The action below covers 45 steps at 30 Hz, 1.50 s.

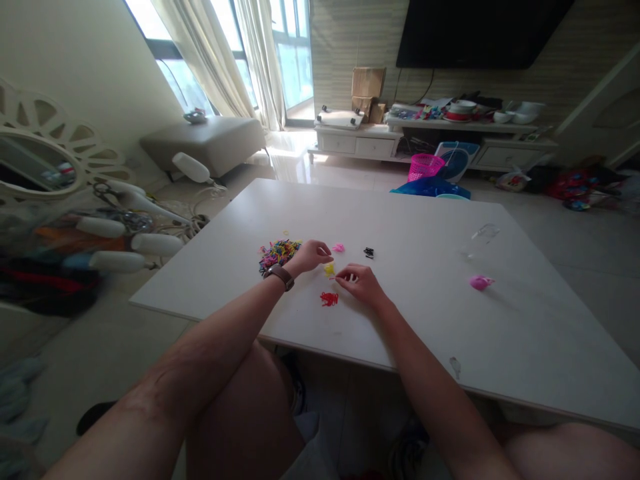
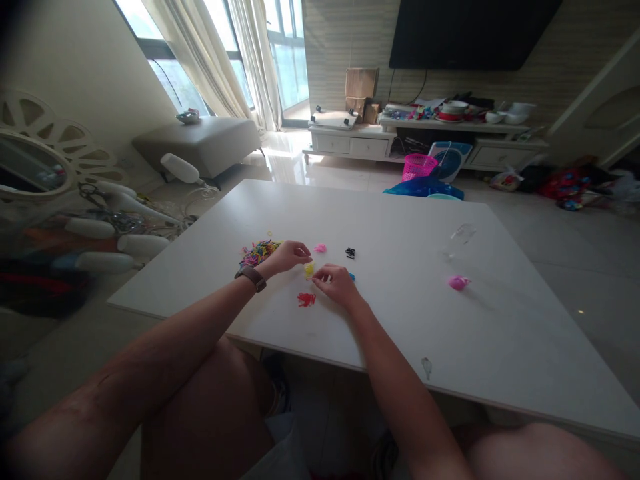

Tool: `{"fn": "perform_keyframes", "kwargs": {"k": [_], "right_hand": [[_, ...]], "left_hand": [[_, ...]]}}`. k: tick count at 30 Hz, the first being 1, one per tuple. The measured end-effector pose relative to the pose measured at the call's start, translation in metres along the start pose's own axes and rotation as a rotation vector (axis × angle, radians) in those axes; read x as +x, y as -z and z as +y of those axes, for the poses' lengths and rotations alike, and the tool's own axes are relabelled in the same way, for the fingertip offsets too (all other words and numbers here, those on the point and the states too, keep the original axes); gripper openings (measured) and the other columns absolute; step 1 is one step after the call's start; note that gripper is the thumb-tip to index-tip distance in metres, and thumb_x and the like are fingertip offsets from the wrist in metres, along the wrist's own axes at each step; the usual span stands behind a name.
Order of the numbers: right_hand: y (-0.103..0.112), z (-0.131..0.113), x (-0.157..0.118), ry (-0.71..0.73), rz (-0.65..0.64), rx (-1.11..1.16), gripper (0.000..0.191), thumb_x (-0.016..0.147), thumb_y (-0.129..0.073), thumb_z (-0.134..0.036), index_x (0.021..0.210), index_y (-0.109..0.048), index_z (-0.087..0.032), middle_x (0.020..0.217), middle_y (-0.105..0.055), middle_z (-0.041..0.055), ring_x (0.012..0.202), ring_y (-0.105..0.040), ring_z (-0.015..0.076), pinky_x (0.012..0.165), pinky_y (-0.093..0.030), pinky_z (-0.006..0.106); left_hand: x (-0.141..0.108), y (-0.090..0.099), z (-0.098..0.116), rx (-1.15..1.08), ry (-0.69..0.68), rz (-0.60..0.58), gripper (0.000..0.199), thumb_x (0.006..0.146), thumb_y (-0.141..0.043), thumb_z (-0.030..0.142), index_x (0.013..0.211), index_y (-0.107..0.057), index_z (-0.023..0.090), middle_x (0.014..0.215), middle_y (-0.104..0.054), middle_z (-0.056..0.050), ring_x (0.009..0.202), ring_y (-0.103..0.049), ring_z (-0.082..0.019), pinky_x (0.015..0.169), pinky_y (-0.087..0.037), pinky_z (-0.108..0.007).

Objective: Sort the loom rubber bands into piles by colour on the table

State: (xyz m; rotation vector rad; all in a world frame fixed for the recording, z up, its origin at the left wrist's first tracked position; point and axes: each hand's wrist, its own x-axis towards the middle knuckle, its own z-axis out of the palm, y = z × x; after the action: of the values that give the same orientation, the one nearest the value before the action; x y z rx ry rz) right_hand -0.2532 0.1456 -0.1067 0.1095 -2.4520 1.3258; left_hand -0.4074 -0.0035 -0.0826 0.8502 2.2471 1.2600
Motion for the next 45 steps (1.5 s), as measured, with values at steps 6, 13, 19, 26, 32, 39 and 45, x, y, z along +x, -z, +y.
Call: {"fn": "perform_keyframes", "kwargs": {"k": [6,13,19,26,32,39,45], "right_hand": [[0.002,-0.003,-0.002,-0.025,-0.120,0.048,0.007,0.080,-0.069,-0.021,0.079,-0.076,-0.022,0.080,-0.069,0.0010,0.069,-0.058,0.0120,0.065,-0.044,0.025],[0.001,-0.007,-0.003,0.003,-0.271,0.094,0.006,0.078,-0.073,-0.021,0.078,-0.078,-0.024,0.088,-0.069,0.0036,0.088,-0.061,0.0165,0.067,-0.045,0.025],[-0.002,-0.004,-0.003,0.039,-0.296,0.095,0.004,0.077,-0.076,-0.022,0.079,-0.078,-0.023,0.089,-0.068,0.0042,0.089,-0.061,0.0173,0.068,-0.046,0.026],[-0.001,-0.003,-0.003,-0.016,-0.184,0.055,0.011,0.075,-0.076,-0.024,0.087,-0.077,-0.024,0.090,-0.068,0.0021,0.082,-0.062,0.0144,0.070,-0.047,0.026],[-0.001,0.001,-0.002,-0.013,-0.140,0.037,0.009,0.075,-0.075,-0.024,0.085,-0.076,-0.023,0.089,-0.068,0.0017,0.080,-0.062,0.0141,0.069,-0.046,0.026],[-0.003,0.003,-0.001,-0.002,-0.131,0.036,0.009,0.075,-0.075,-0.023,0.084,-0.076,-0.023,0.088,-0.067,0.0015,0.080,-0.062,0.0141,0.069,-0.046,0.027],[-0.003,0.002,-0.001,-0.008,-0.124,0.031,0.008,0.074,-0.074,-0.021,0.083,-0.076,-0.023,0.088,-0.068,0.0013,0.080,-0.062,0.0136,0.070,-0.046,0.026]], "left_hand": [[0.001,0.022,0.004,0.053,0.036,0.080,0.017,0.075,-0.072,0.028,0.081,-0.073,0.012,0.068,-0.071,-0.008,0.060,-0.062,-0.015,0.052,-0.042,-0.022],[-0.004,0.058,0.004,-0.040,0.127,0.342,0.018,0.077,-0.065,0.027,0.085,-0.070,0.011,0.086,-0.075,-0.012,0.065,-0.065,-0.014,0.057,-0.047,-0.023],[-0.007,0.080,-0.010,-0.058,0.195,0.466,0.019,0.069,-0.067,0.022,0.085,-0.069,0.011,0.079,-0.072,-0.010,0.062,-0.064,-0.014,0.056,-0.046,-0.023],[-0.012,0.087,-0.026,0.150,0.238,0.400,0.019,0.059,-0.075,0.020,0.077,-0.074,0.013,0.069,-0.070,-0.005,0.064,-0.062,-0.016,0.056,-0.043,-0.024],[-0.013,0.083,-0.031,0.273,0.299,0.310,0.017,0.056,-0.075,0.013,0.073,-0.076,0.015,0.068,-0.071,-0.004,0.064,-0.061,-0.015,0.054,-0.041,-0.023],[-0.009,0.076,-0.040,0.398,0.366,0.292,0.018,0.059,-0.077,0.021,0.076,-0.078,0.018,0.070,-0.071,-0.004,0.064,-0.062,-0.016,0.054,-0.040,-0.024],[-0.005,0.076,-0.042,0.456,0.382,0.284,0.017,0.062,-0.075,0.023,0.078,-0.077,0.017,0.067,-0.069,-0.004,0.062,-0.060,-0.016,0.055,-0.039,-0.024]]}}
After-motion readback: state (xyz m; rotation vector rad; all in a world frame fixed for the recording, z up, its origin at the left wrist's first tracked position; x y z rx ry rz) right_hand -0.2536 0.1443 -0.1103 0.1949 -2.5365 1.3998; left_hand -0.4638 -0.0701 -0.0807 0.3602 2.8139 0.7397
